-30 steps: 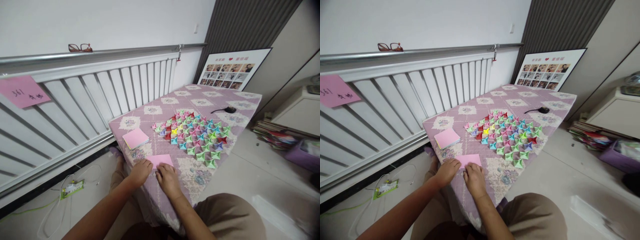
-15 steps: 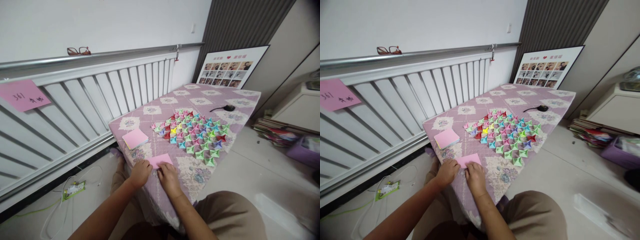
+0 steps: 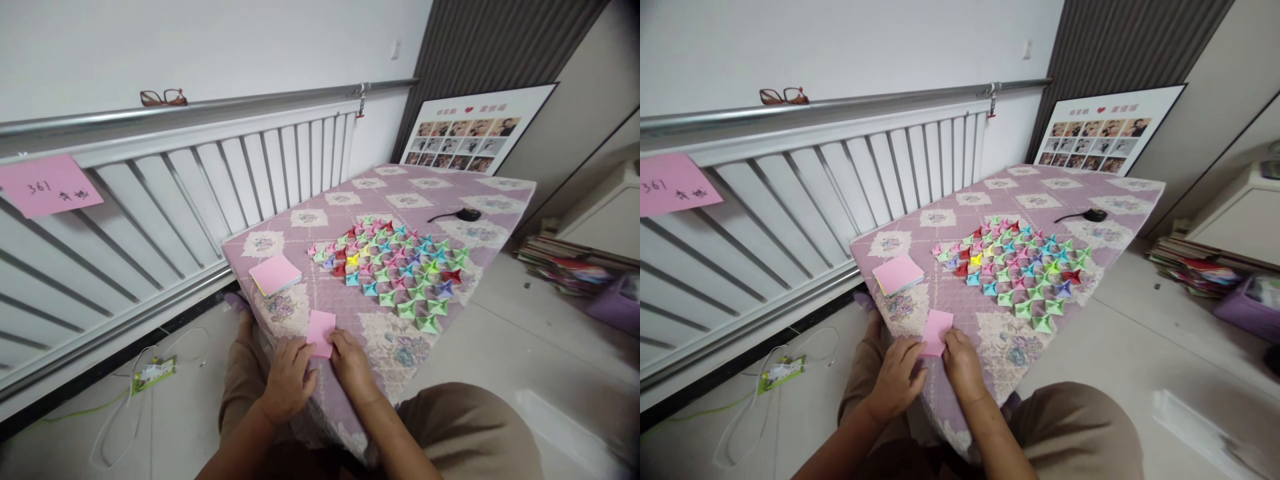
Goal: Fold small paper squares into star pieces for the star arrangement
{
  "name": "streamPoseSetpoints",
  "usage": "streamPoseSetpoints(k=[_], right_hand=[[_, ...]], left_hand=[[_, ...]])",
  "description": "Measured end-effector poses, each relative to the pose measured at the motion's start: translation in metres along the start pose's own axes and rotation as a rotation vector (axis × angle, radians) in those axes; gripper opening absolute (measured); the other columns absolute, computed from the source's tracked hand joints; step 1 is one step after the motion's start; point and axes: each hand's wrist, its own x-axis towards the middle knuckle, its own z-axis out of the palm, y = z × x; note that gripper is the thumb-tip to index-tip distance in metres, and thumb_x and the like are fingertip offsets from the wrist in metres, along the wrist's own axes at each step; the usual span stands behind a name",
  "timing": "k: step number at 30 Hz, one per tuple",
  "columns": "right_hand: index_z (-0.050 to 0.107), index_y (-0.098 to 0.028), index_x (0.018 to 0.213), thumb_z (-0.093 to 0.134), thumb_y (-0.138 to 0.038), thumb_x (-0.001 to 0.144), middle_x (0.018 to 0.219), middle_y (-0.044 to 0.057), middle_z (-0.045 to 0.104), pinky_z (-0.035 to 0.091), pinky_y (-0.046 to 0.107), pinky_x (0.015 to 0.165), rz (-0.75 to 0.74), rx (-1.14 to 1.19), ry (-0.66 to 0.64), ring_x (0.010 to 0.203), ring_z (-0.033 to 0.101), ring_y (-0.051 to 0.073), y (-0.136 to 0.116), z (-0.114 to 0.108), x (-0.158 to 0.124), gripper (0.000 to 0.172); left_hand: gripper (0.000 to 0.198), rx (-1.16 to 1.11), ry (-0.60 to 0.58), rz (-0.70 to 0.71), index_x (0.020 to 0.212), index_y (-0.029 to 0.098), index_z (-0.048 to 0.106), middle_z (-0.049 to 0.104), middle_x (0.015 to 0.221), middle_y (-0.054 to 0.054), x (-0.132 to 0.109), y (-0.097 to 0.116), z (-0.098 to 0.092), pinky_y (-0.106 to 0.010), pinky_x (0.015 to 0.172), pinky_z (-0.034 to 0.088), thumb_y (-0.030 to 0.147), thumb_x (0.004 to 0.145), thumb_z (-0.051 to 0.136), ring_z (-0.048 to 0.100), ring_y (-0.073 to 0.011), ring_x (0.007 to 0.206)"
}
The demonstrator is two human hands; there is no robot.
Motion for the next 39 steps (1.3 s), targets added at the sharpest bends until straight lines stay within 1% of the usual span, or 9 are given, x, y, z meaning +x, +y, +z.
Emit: streamPoseSetpoints(k=[2, 5, 9, 12, 18, 22, 28, 34, 39], right_hand=[[0.060, -0.018, 0.091, 0.040, -0.006, 0.079, 0.097, 0.008, 0.064, 0.047, 0.032, 0.084, -0.007, 0.043, 0.010, 0.093, 0.058, 0.019, 0.005, -0.006, -0.005, 0.026], [0.060, -0.020, 0.089, 0.042, -0.007, 0.079, 0.097, 0.007, 0.065, 0.048, 0.033, 0.084, -0.028, 0.088, -0.017, 0.094, 0.060, 0.018, 0.010, -0.016, -0.013, 0.024], [0.061, -0.021, 0.088, 0.045, -0.007, 0.078, 0.097, 0.006, 0.066, 0.047, 0.035, 0.085, -0.035, 0.080, -0.081, 0.095, 0.061, 0.019, 0.013, -0.027, -0.021, 0.024], [0.061, -0.022, 0.087, 0.048, -0.009, 0.078, 0.094, 0.005, 0.067, 0.046, 0.036, 0.085, -0.040, 0.043, -0.145, 0.093, 0.061, 0.019, 0.013, -0.034, -0.026, 0.021], [0.065, -0.024, 0.094, 0.053, -0.015, 0.082, 0.100, 0.005, 0.064, 0.039, 0.037, 0.086, 0.048, -0.146, -0.201, 0.097, 0.056, 0.022, 0.010, -0.041, -0.032, 0.019], [0.066, -0.024, 0.090, 0.055, -0.026, 0.085, 0.098, 0.005, 0.063, 0.035, 0.036, 0.084, 0.123, -0.240, -0.203, 0.096, 0.053, 0.022, 0.007, -0.040, -0.029, 0.012], [0.066, -0.023, 0.083, 0.050, -0.035, 0.090, 0.090, 0.004, 0.061, 0.032, 0.034, 0.079, 0.192, -0.302, -0.180, 0.090, 0.052, 0.021, 0.005, -0.037, -0.023, 0.021], [0.064, -0.022, 0.069, 0.046, -0.042, 0.091, 0.081, 0.003, 0.060, 0.027, 0.033, 0.074, 0.284, -0.335, -0.129, 0.083, 0.050, 0.020, 0.002, -0.032, -0.017, 0.035], [0.063, -0.022, 0.067, 0.043, -0.044, 0.093, 0.077, 0.003, 0.059, 0.026, 0.033, 0.073, 0.303, -0.325, -0.101, 0.081, 0.050, 0.019, 0.000, -0.031, -0.015, 0.040]], left_hand=[[0.045, -0.016, 0.014, -0.036, 0.125, 0.019, 0.050, 0.053, 0.120, -0.010, -0.001, -0.007, 0.001, -0.044, 0.103, 0.035, 0.015, 0.080, 0.048, 0.045, -0.0254, 0.114], [0.042, -0.048, -0.050, -0.074, 0.119, 0.021, 0.055, 0.055, 0.115, -0.008, 0.004, -0.013, 0.003, -0.042, 0.100, 0.037, 0.013, 0.078, 0.048, 0.046, -0.0240, 0.109], [0.038, -0.094, -0.180, -0.048, 0.111, 0.024, 0.061, 0.057, 0.109, -0.006, 0.017, -0.006, 0.008, -0.040, 0.092, 0.039, 0.011, 0.076, 0.050, 0.047, -0.0229, 0.104], [0.031, -0.120, -0.232, -0.044, 0.100, 0.025, 0.066, 0.060, 0.101, -0.005, 0.020, -0.001, 0.014, -0.040, 0.088, 0.037, 0.011, 0.077, 0.052, 0.048, -0.0229, 0.099], [0.027, -0.152, -0.247, -0.115, 0.096, 0.027, 0.069, 0.062, 0.095, -0.004, 0.015, 0.002, 0.022, -0.040, 0.087, 0.035, 0.014, 0.080, 0.051, 0.050, -0.0219, 0.095], [0.016, -0.117, -0.224, -0.237, 0.085, 0.024, 0.069, 0.062, 0.093, -0.004, 0.020, 0.003, 0.019, -0.040, 0.086, 0.034, 0.024, 0.085, 0.052, 0.051, -0.0214, 0.093], [0.019, -0.058, -0.245, -0.359, 0.079, 0.023, 0.066, 0.063, 0.091, -0.003, 0.030, 0.007, 0.016, -0.040, 0.083, 0.033, 0.030, 0.088, 0.051, 0.053, -0.0218, 0.093], [0.026, 0.017, -0.296, -0.395, 0.076, 0.021, 0.065, 0.064, 0.090, -0.003, 0.038, 0.009, 0.017, -0.039, 0.080, 0.031, 0.035, 0.090, 0.048, 0.054, -0.0223, 0.093], [0.029, 0.039, -0.299, -0.420, 0.072, 0.021, 0.064, 0.066, 0.087, -0.002, 0.044, 0.011, 0.016, -0.037, 0.081, 0.029, 0.034, 0.091, 0.047, 0.056, -0.0203, 0.090]])
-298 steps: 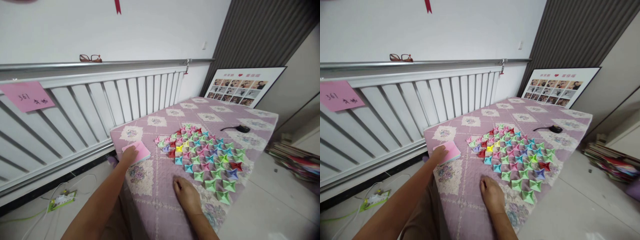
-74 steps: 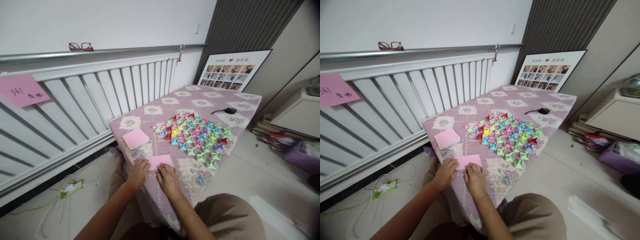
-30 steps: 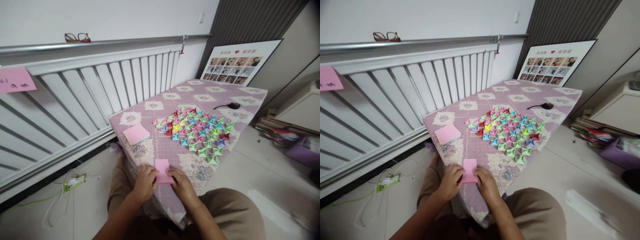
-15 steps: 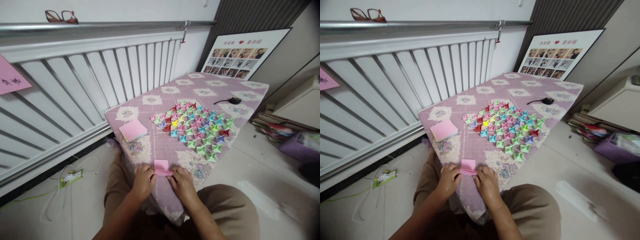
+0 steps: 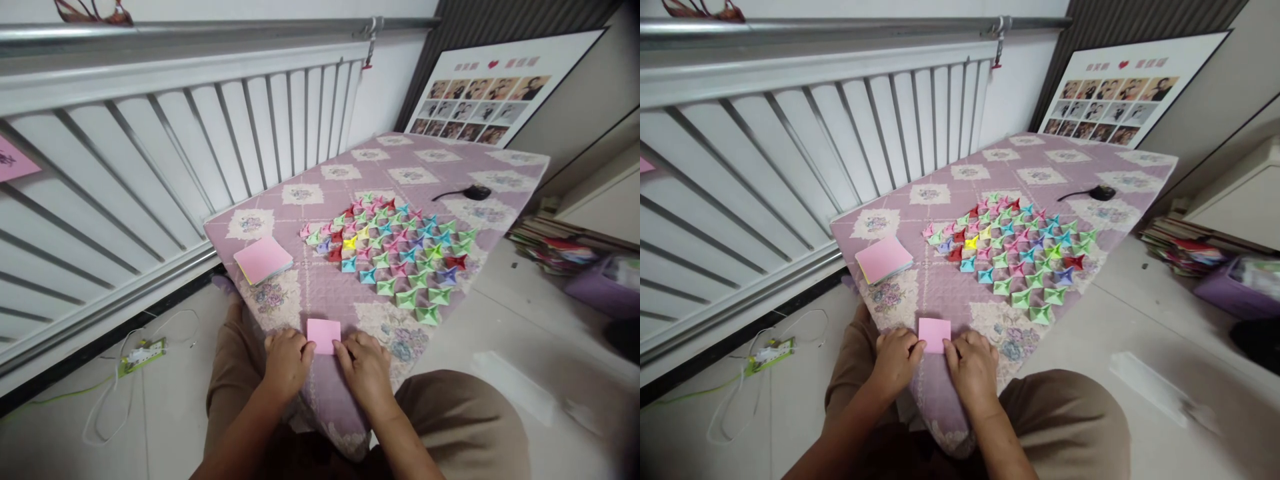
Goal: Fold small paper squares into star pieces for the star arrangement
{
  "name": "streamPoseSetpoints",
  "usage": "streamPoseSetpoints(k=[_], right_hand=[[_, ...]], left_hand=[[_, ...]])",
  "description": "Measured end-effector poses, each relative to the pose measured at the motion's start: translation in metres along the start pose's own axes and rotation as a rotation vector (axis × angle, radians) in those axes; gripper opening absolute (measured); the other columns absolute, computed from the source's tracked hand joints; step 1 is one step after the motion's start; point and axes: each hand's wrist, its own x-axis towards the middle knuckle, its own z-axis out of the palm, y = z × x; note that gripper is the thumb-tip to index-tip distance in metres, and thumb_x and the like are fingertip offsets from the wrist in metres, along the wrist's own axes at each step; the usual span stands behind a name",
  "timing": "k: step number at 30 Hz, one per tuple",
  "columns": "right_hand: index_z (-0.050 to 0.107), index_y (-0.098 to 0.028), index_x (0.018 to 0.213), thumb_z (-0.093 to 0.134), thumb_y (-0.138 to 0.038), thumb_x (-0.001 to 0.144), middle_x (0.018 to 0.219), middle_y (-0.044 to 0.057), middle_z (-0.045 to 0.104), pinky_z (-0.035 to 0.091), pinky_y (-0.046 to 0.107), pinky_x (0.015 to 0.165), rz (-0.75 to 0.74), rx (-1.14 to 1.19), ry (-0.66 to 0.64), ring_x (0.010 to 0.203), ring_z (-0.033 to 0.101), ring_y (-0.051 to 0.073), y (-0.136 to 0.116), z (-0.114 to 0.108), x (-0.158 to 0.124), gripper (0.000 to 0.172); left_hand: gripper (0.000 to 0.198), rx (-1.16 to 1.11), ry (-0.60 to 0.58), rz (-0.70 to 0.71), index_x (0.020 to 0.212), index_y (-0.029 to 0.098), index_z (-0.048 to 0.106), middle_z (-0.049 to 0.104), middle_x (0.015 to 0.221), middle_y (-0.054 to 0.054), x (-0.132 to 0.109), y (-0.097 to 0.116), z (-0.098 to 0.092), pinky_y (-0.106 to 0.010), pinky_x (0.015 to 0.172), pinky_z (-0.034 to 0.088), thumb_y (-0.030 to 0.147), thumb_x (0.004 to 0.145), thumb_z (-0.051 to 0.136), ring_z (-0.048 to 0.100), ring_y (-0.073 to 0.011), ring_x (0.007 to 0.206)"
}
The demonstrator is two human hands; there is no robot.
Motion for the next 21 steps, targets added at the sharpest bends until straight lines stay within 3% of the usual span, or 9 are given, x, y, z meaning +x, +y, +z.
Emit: streamPoseSetpoints(k=[21], right_hand=[[0.062, -0.022, 0.060, 0.059, -0.042, 0.083, 0.080, 0.002, 0.059, 0.025, 0.033, 0.071, 0.056, -0.049, 0.026, 0.081, 0.048, 0.019, -0.0018, 0.0044, 0.0014, 0.030]], left_hand=[[0.026, 0.032, -0.096, -0.025, 0.064, 0.018, 0.061, 0.066, 0.082, -0.003, 0.0072, 0.0034, -0.0085, -0.038, 0.083, 0.027, 0.035, 0.083, 0.056, 0.056, -0.0210, 0.087]])
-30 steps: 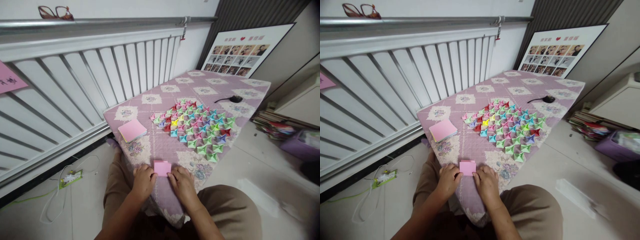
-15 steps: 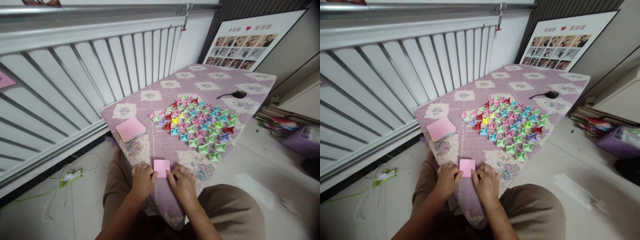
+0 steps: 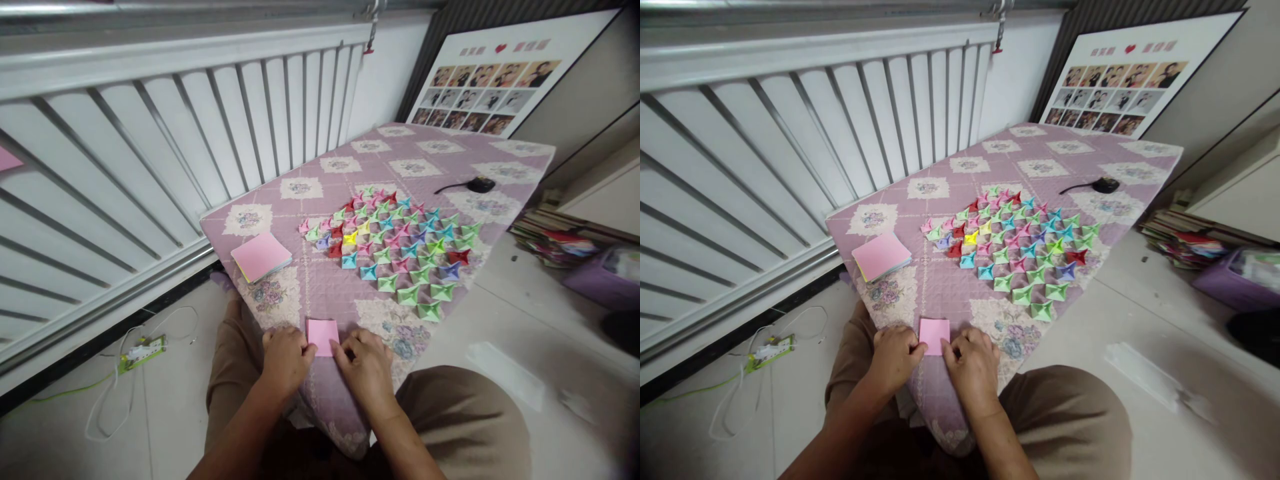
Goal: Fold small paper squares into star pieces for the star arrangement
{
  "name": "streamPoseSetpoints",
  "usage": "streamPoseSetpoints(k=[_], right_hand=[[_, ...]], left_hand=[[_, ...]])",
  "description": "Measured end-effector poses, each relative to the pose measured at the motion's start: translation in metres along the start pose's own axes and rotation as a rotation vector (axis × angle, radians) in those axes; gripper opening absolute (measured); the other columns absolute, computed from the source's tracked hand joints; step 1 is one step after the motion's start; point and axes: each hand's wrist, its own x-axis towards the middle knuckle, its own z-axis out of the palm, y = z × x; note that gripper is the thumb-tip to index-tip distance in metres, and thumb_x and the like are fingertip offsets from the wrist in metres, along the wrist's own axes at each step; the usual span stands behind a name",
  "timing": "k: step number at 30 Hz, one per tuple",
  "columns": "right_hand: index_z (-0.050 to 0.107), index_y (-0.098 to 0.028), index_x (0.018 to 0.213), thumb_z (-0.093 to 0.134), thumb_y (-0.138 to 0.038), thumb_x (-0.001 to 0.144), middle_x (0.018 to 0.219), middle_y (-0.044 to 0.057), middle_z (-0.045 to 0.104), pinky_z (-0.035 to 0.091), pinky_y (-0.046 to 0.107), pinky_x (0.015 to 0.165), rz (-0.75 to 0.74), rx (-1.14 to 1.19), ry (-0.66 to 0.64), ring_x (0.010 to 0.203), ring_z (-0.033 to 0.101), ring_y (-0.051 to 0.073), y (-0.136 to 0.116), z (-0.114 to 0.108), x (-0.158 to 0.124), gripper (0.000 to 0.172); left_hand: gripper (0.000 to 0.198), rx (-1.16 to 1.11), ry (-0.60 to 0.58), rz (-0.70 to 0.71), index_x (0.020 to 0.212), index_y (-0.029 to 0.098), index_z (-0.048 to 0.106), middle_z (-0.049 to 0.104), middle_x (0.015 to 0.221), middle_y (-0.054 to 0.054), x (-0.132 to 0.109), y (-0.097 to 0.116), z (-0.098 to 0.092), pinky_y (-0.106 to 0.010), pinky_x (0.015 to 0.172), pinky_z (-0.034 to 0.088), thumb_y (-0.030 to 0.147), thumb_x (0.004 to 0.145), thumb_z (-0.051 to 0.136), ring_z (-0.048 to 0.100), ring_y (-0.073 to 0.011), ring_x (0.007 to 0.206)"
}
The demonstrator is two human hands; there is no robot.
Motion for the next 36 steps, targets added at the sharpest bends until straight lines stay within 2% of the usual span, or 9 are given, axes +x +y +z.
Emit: streamPoseSetpoints(k=[7, 36], right_hand=[[0.061, -0.022, 0.058, 0.060, -0.041, 0.082, 0.077, 0.002, 0.059, 0.025, 0.033, 0.071, -0.007, -0.028, 0.022, 0.079, 0.047, 0.019, -0.0011, 0.0005, 0.0012, 0.031], [0.059, -0.022, 0.055, 0.064, -0.040, 0.080, 0.074, 0.002, 0.057, 0.023, 0.033, 0.069, 0.013, -0.071, 0.004, 0.080, 0.046, 0.019, -0.0031, 0.0008, 0.0040, 0.031]], left_hand=[[0.028, 0.045, -0.027, 0.017, 0.066, 0.018, 0.064, 0.067, 0.084, -0.005, 0.0008, 0.0009, -0.0031, -0.038, 0.081, 0.028, 0.032, 0.085, 0.049, 0.056, -0.0214, 0.087], [0.028, 0.092, -0.025, 0.040, 0.072, 0.020, 0.067, 0.067, 0.085, -0.006, 0.0000, 0.0014, -0.0027, -0.037, 0.082, 0.031, 0.032, 0.088, 0.048, 0.058, -0.0222, 0.088]])
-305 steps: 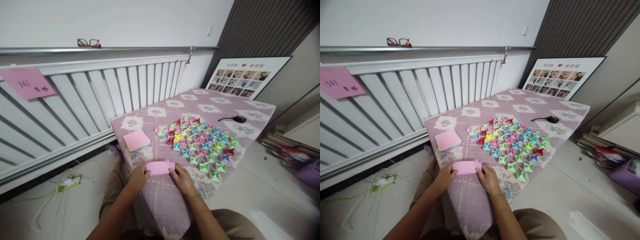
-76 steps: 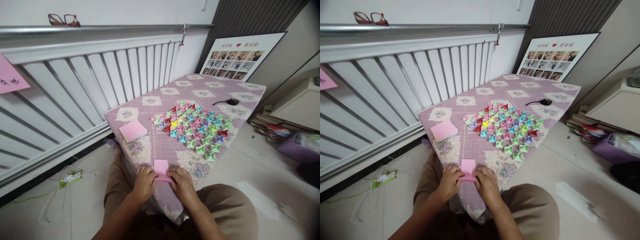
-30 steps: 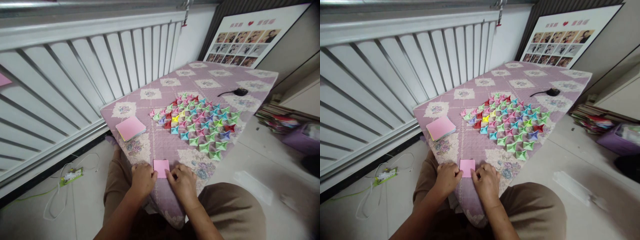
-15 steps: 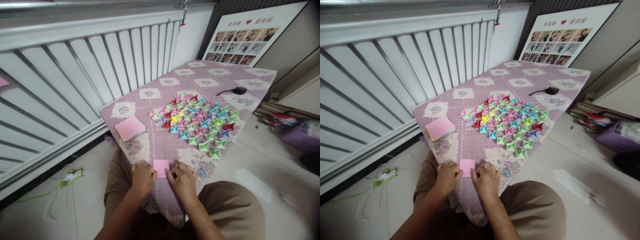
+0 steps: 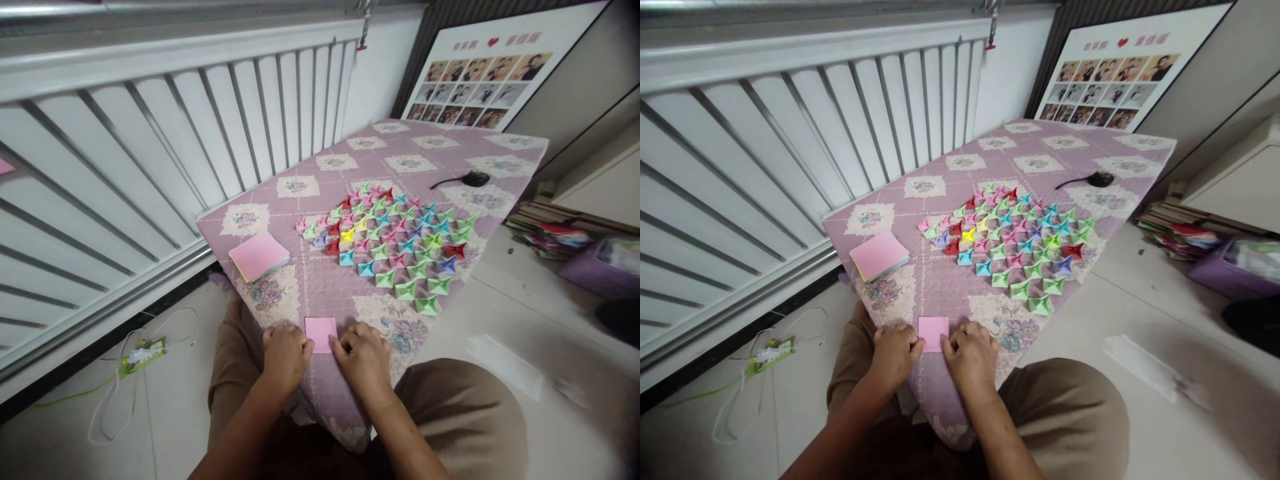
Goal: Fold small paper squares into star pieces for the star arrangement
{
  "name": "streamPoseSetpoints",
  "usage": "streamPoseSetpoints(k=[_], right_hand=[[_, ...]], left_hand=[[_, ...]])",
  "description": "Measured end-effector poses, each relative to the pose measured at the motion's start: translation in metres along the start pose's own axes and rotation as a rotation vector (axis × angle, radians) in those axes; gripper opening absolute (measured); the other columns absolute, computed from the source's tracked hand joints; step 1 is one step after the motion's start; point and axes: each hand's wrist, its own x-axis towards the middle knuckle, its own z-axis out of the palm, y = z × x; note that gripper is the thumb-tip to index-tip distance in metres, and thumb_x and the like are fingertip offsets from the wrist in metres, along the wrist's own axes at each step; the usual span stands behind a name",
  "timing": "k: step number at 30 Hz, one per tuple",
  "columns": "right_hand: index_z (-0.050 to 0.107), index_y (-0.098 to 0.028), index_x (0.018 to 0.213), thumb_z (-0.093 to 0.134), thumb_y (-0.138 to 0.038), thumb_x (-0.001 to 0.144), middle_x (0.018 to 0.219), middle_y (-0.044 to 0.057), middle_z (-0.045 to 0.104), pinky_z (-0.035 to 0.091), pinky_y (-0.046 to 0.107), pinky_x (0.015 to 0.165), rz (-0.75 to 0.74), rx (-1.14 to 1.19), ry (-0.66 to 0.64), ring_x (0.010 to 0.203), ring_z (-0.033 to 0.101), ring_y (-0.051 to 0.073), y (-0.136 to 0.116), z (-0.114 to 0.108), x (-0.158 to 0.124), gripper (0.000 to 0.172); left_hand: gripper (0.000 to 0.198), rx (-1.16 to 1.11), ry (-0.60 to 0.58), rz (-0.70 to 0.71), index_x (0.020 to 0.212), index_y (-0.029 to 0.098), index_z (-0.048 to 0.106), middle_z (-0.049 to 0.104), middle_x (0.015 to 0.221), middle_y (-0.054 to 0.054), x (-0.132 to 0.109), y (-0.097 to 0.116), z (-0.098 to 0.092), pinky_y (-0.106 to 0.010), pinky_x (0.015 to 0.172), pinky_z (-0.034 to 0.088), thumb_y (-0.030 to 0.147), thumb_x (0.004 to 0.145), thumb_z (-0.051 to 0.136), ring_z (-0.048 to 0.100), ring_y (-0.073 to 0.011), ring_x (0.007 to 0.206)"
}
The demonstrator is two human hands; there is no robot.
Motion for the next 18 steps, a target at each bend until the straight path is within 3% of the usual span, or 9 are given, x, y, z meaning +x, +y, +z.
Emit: streamPoseSetpoints(k=[18], right_hand=[[0.059, -0.021, 0.057, 0.062, -0.038, 0.080, 0.076, 0.003, 0.058, 0.023, 0.033, 0.068, -0.026, -0.013, 0.028, 0.080, 0.046, 0.019, -0.0021, -0.0011, -0.0010, 0.028]], left_hand=[[0.024, 0.055, 0.088, 0.036, 0.080, 0.019, 0.065, 0.066, 0.089, -0.007, -0.0055, -0.0016, 0.0080, -0.039, 0.083, 0.031, 0.033, 0.090, 0.048, 0.056, -0.0239, 0.091]])
